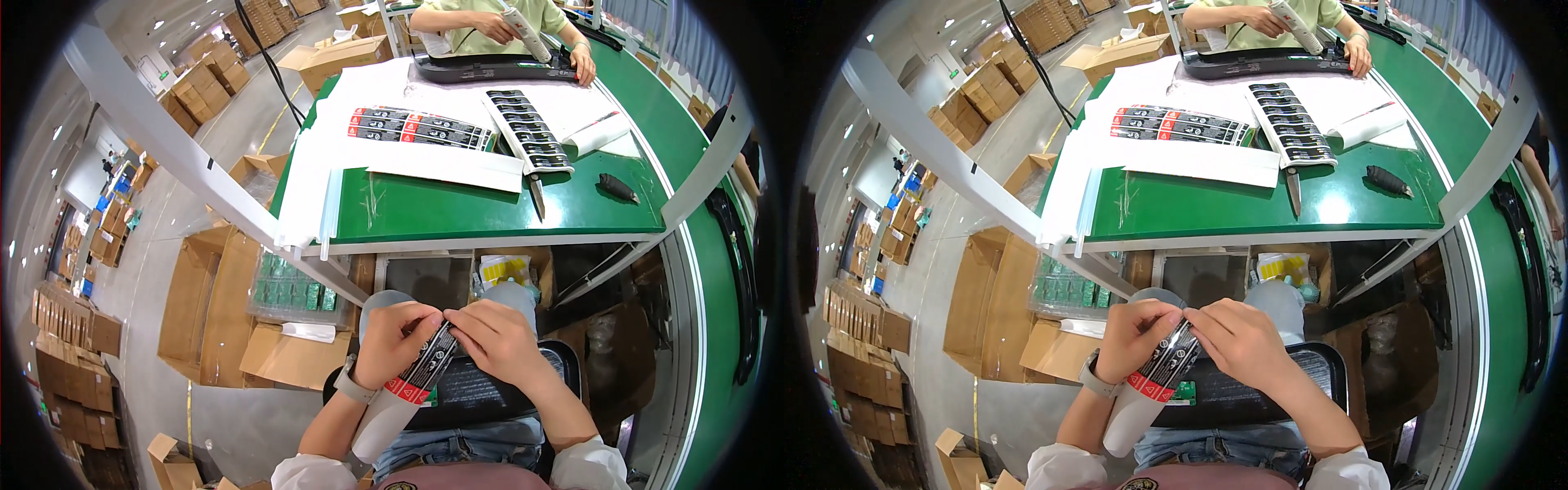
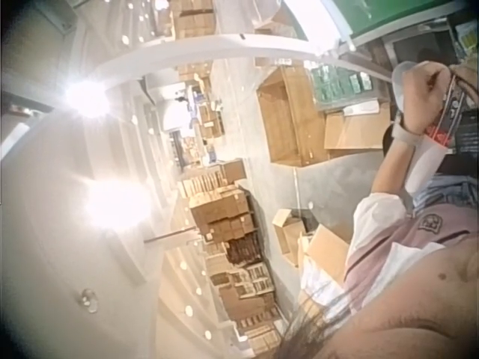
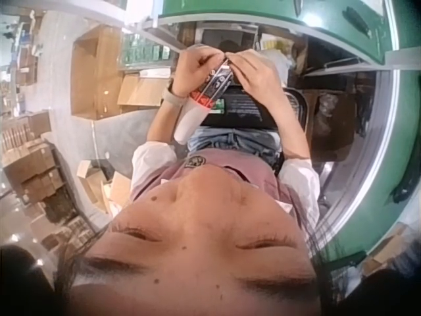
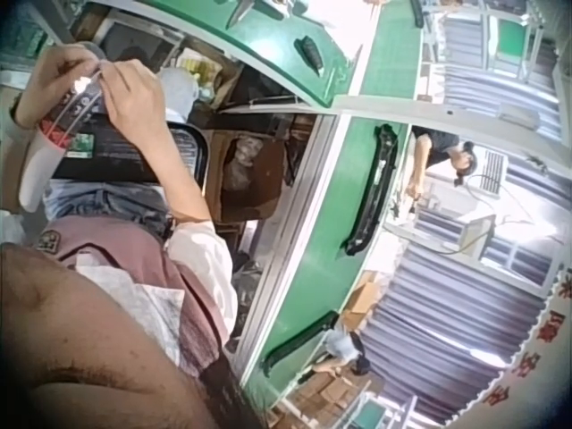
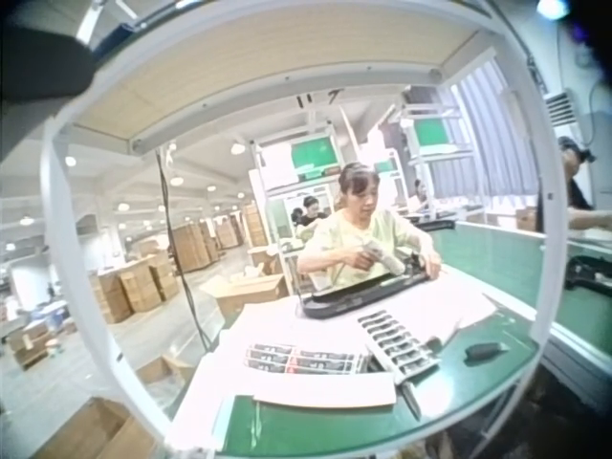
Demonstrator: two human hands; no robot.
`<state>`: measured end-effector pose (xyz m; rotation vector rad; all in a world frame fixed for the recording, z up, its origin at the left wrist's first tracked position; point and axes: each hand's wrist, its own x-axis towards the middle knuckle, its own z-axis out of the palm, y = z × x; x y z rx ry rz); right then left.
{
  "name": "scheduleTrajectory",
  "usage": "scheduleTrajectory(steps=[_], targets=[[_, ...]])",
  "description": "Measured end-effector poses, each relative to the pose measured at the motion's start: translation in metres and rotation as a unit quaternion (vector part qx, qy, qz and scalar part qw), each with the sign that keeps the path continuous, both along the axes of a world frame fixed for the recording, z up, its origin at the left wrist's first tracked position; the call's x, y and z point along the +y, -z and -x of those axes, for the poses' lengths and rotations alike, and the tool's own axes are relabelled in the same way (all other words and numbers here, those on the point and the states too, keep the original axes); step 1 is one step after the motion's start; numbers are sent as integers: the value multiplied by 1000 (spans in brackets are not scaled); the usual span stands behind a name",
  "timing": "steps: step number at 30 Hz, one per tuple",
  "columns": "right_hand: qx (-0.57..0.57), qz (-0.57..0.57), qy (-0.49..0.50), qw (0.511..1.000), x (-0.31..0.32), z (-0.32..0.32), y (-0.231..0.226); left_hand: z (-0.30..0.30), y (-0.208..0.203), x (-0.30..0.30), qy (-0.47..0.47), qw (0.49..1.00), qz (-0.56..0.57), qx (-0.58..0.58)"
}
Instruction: Apply adhesive labels to plastic components on a factory assembly line.
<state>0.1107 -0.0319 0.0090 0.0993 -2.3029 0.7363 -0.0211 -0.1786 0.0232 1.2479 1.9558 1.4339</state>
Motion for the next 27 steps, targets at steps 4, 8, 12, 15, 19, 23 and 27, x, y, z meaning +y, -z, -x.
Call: scheduleTrajectory(steps=[4,8,12,15,19,23,27], targets=[[36,-75,32,996,-2,-1,4,0,5,1,-11,997,-7,-70],[59,-135,48,988,-1,-3,5,3,12,1,-21,996,11,-90],[80,-71,47,993,1,-2,3,6,11,6,-17,997,11,-72],[97,-45,81,991,8,-8,-2,23,2,28,-60,996,-45,-53],[142,31,190,971,21,-32,-14,110,-17,78,-227,946,-220,-78],[86,200,230,949,35,-60,0,223,-31,101,-383,881,-207,187],[-139,203,141,959,34,-83,33,221,-27,105,-414,817,-131,379]])
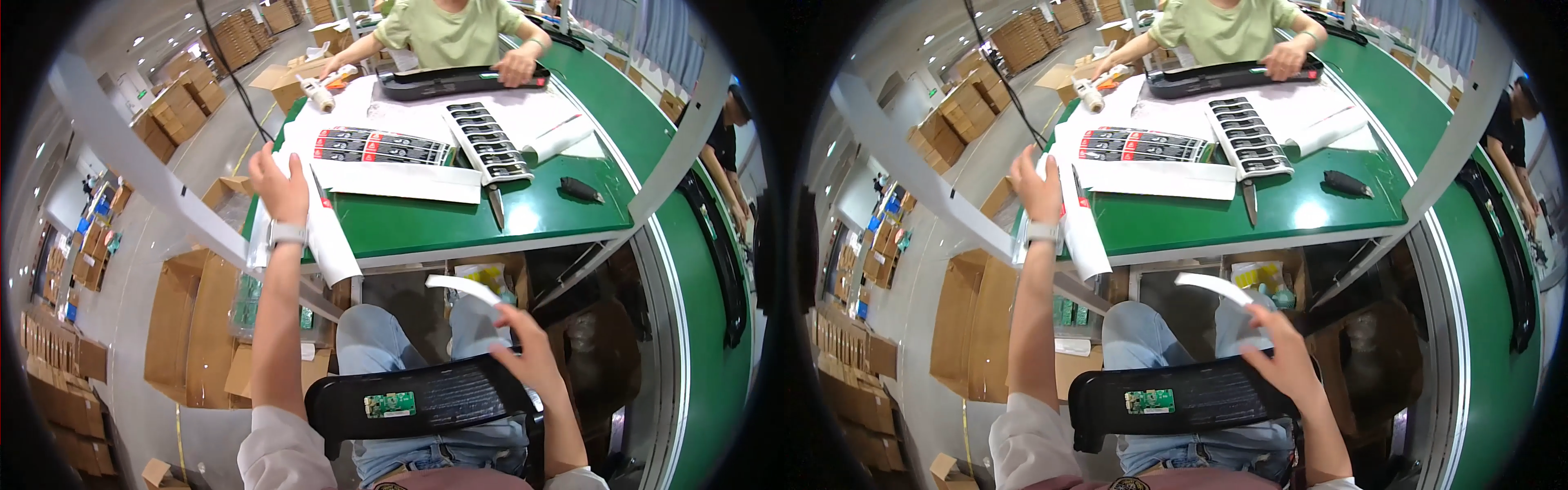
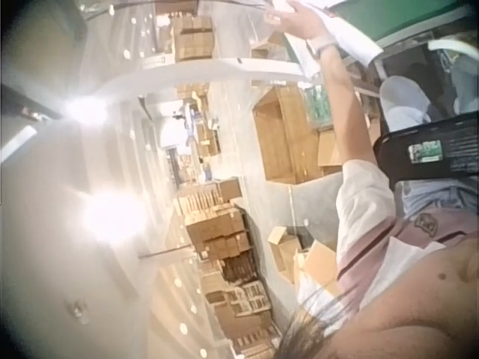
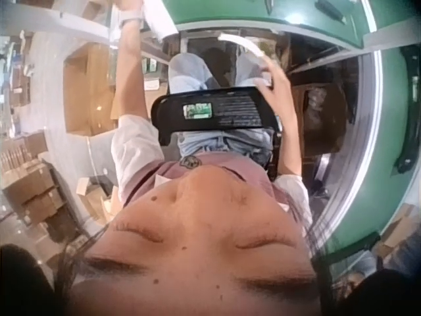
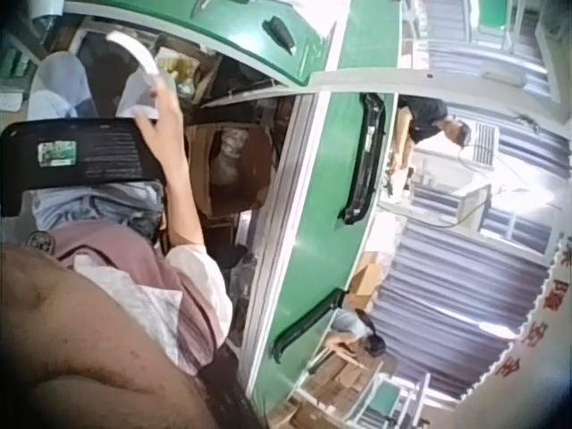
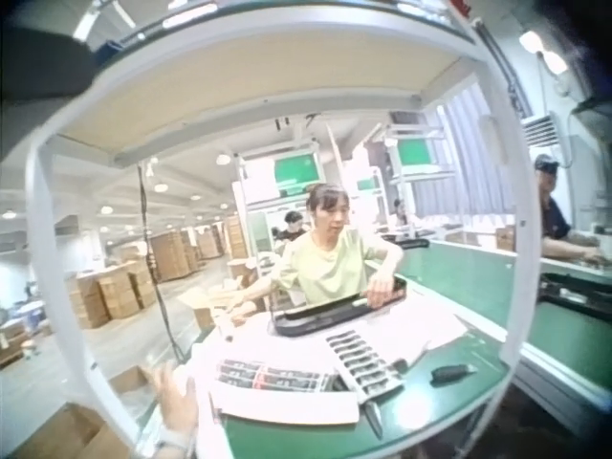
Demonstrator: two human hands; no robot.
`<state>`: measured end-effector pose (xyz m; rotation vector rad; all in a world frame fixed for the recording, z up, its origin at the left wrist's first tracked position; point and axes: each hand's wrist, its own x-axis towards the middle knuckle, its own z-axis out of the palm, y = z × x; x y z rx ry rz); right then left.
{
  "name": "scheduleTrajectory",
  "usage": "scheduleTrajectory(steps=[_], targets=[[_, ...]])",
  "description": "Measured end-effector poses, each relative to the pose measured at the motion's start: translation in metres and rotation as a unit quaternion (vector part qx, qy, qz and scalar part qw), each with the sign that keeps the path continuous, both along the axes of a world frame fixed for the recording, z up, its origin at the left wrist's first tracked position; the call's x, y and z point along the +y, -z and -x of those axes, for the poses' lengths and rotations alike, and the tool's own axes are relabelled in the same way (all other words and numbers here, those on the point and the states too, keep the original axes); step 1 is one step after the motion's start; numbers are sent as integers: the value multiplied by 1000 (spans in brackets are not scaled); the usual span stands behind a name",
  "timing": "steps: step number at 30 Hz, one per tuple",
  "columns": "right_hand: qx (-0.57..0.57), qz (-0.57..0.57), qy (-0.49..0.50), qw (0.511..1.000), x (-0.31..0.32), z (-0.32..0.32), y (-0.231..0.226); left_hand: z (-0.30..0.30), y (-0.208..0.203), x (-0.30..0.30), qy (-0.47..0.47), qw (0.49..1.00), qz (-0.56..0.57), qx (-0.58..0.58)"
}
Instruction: Apply adhesive labels to plastic components on a factory assembly line.
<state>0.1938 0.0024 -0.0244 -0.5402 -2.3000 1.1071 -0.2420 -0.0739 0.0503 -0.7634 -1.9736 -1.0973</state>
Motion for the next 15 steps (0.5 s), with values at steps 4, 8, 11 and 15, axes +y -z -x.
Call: scheduleTrajectory(steps=[4,8,11,15], targets=[[-163,-213,-49,962,1,-16,36,-104,-6,-43,145,984,59,88],[-131,-259,-56,955,16,-22,58,-165,45,-125,324,903,262,105],[-84,-271,-66,957,16,-30,42,-200,55,-146,354,848,391,-46],[121,-349,-3,929,5,-33,6,-200,67,-192,322,698,560,-310]])
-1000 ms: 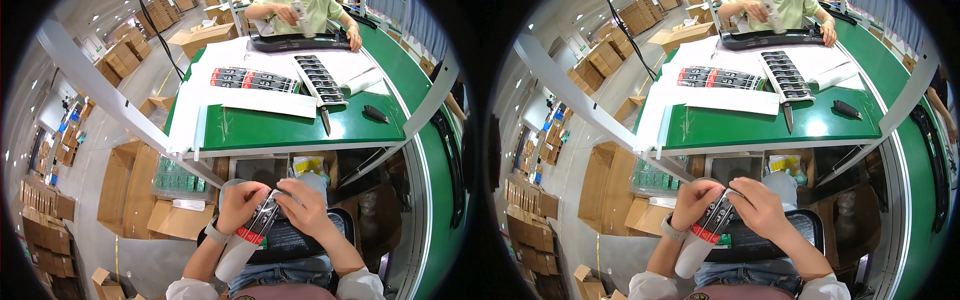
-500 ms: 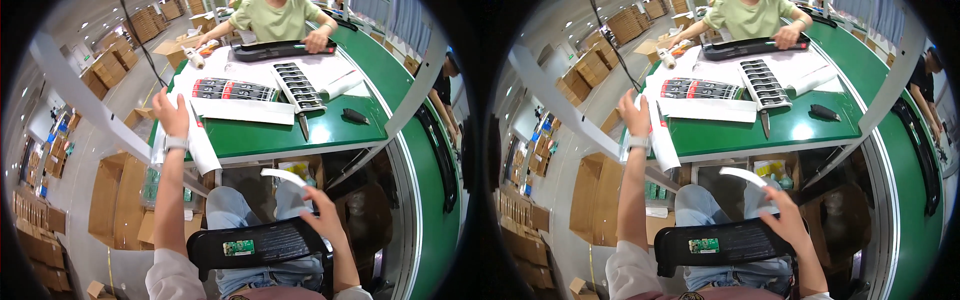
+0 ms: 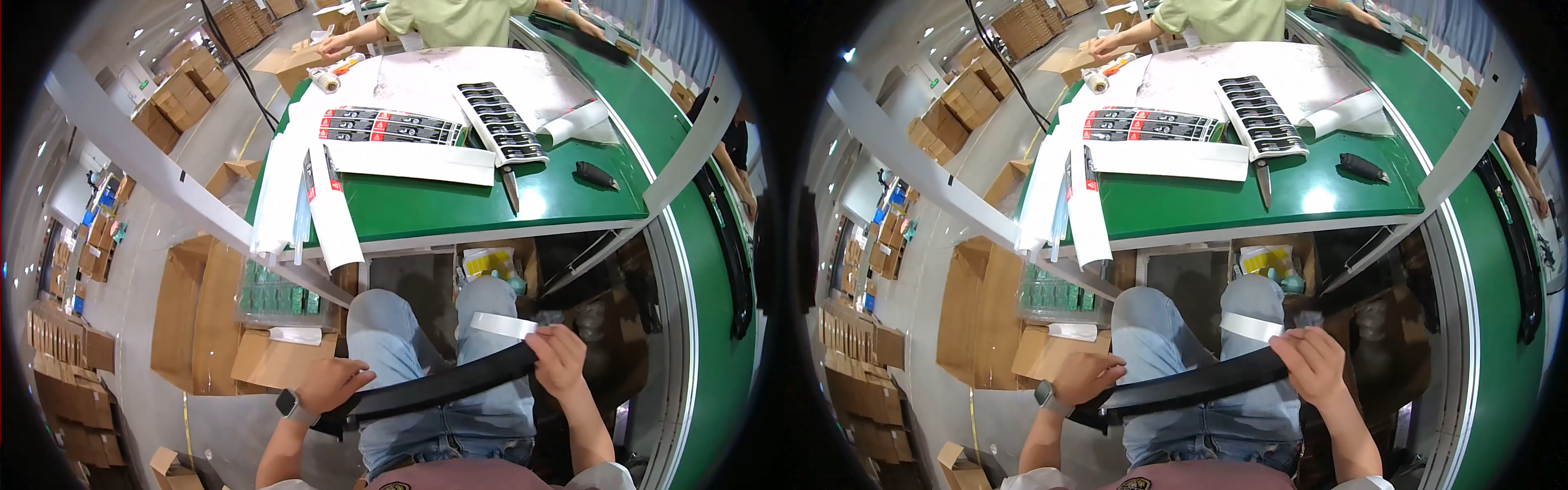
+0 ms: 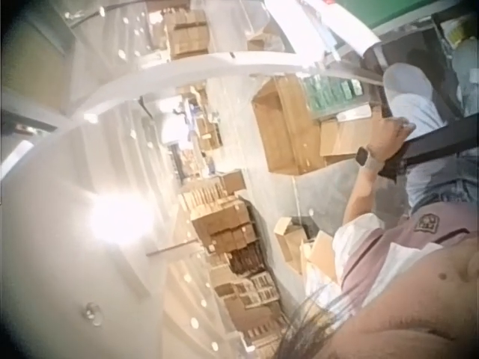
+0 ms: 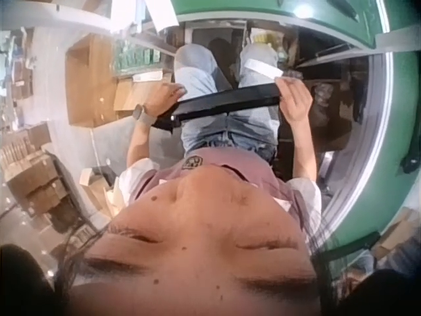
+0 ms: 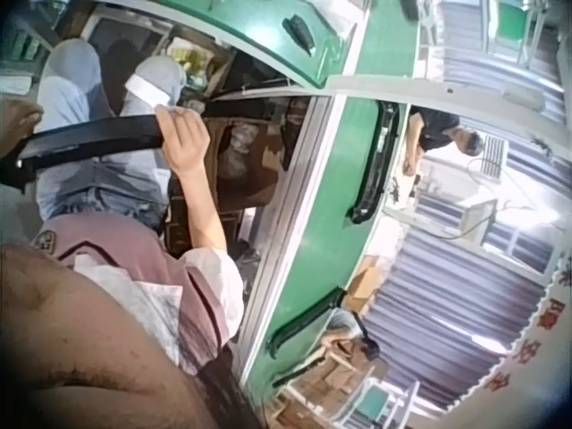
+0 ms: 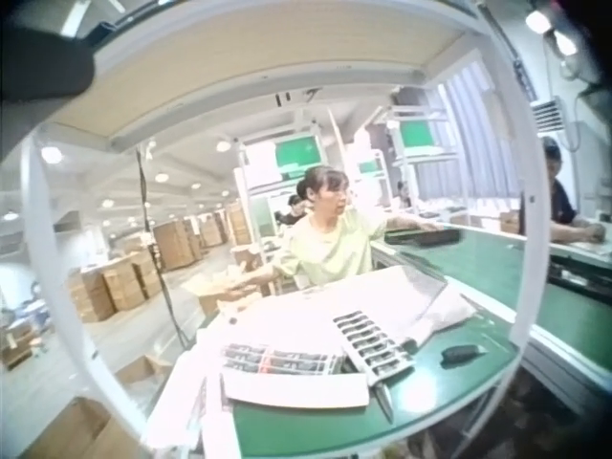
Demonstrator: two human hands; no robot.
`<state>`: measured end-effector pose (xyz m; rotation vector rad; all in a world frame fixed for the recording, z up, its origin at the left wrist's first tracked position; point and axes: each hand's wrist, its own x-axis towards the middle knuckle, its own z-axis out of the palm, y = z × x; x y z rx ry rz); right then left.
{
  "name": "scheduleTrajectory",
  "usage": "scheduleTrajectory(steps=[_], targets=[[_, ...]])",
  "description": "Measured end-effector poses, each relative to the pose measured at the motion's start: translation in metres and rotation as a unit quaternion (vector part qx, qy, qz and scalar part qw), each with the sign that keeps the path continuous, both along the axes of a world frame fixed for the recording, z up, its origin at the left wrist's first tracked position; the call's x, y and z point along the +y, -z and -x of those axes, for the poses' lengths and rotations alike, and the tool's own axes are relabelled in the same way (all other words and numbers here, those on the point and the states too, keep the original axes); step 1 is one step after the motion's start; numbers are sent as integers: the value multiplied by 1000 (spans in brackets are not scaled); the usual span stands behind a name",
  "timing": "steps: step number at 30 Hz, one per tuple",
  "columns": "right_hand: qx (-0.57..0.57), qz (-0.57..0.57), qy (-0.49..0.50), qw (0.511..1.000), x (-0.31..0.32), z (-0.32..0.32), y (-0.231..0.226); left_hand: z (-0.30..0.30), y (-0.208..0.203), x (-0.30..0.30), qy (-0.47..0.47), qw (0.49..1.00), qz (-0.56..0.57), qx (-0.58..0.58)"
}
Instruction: Apply adhesive labels to plastic components on a factory assembly line.
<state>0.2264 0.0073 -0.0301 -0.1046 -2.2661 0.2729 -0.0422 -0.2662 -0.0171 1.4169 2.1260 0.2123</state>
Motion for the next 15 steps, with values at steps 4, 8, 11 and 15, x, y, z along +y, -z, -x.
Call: scheduleTrajectory(steps=[4,8,11,15], targets=[[62,-92,13,994,-4,-3,-13,-22,-36,-19,-162,976,-146,11],[55,-99,127,985,15,-17,27,-28,-28,-23,-208,952,-223,13],[-110,141,91,980,13,-12,18,-38,-5,-20,-205,935,-284,60],[-180,257,2,950,-11,-12,-35,-39,2,-23,-237,916,-314,76]])
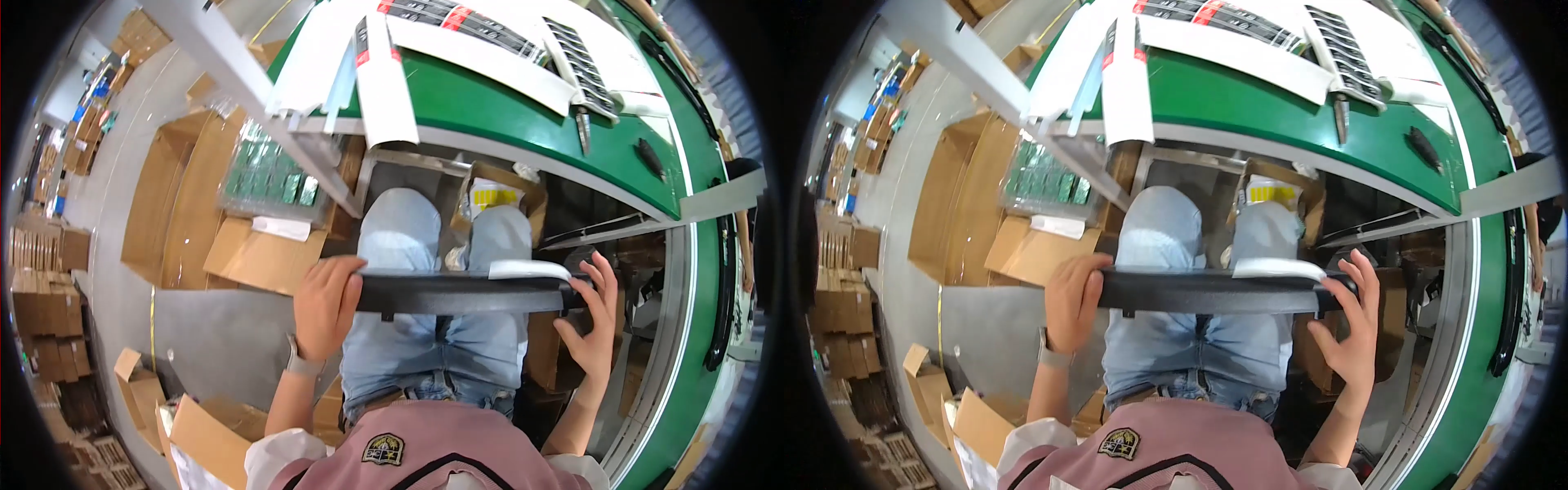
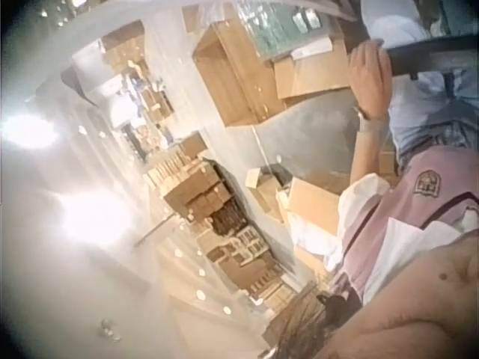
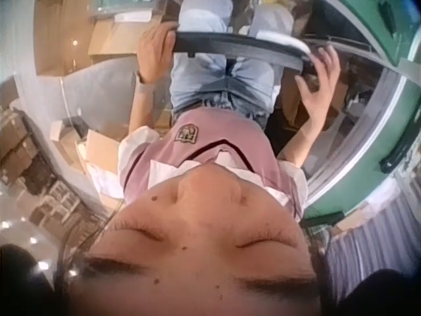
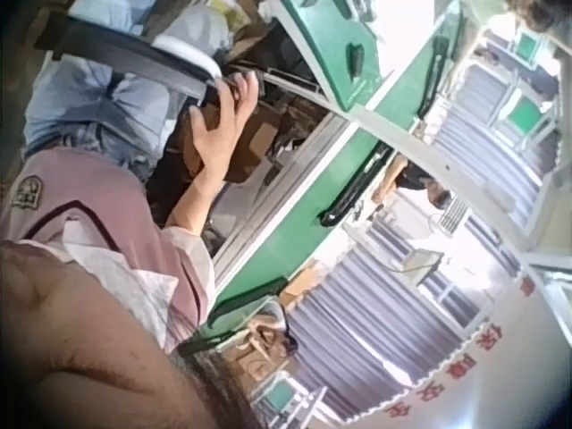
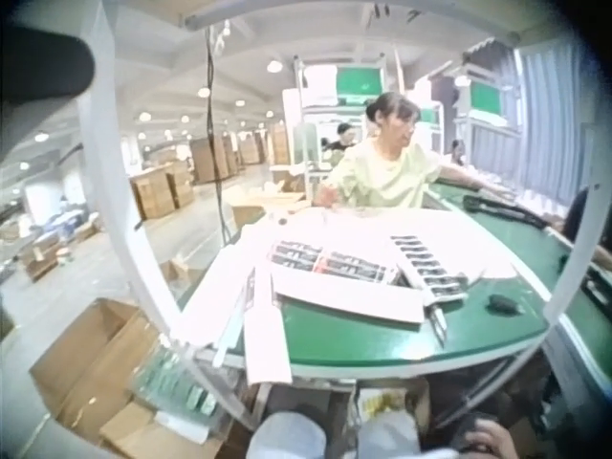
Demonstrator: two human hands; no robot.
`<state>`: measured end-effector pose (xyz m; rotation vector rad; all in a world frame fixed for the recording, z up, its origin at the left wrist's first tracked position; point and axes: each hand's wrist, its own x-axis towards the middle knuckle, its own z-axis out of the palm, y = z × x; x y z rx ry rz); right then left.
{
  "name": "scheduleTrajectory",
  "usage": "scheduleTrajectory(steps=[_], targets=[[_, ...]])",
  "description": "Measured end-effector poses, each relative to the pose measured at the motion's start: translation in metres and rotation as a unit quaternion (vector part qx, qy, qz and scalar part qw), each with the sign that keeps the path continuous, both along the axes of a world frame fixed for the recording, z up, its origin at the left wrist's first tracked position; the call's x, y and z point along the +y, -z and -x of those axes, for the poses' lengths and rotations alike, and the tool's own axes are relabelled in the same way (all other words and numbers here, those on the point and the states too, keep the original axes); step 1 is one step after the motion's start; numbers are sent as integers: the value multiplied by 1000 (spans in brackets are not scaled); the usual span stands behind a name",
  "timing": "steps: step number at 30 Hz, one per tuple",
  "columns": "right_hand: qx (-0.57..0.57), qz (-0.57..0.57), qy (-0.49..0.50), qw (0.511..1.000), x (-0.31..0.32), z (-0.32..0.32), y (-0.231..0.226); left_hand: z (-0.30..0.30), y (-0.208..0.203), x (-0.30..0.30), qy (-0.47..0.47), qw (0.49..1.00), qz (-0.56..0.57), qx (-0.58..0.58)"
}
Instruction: Apply adhesive labels to plastic components on a factory assembly line.
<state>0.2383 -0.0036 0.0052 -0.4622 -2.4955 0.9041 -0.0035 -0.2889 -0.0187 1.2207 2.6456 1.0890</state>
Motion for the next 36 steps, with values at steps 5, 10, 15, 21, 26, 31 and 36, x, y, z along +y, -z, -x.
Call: scheduleTrajectory(steps=[5,10,15,21,26,31,36], targets=[[128,106,-69,984,-42,37,-28,12,-1,9,-26,988,-122,-93],[84,229,-57,968,-77,87,-31,27,11,-2,103,944,-276,-146],[43,342,-26,938,-86,111,-15,24,10,-10,150,920,-310,-187],[-5,379,-40,924,-86,119,-3,21,9,-8,86,930,-269,-235],[-61,364,-29,929,-86,122,-1,20,12,-11,59,941,-263,-203],[-95,315,-16,944,-94,128,0,14,17,-11,16,959,-236,-154],[-122,301,-21,946,-94,129,0,10,17,-14,13,965,-220,-142]])
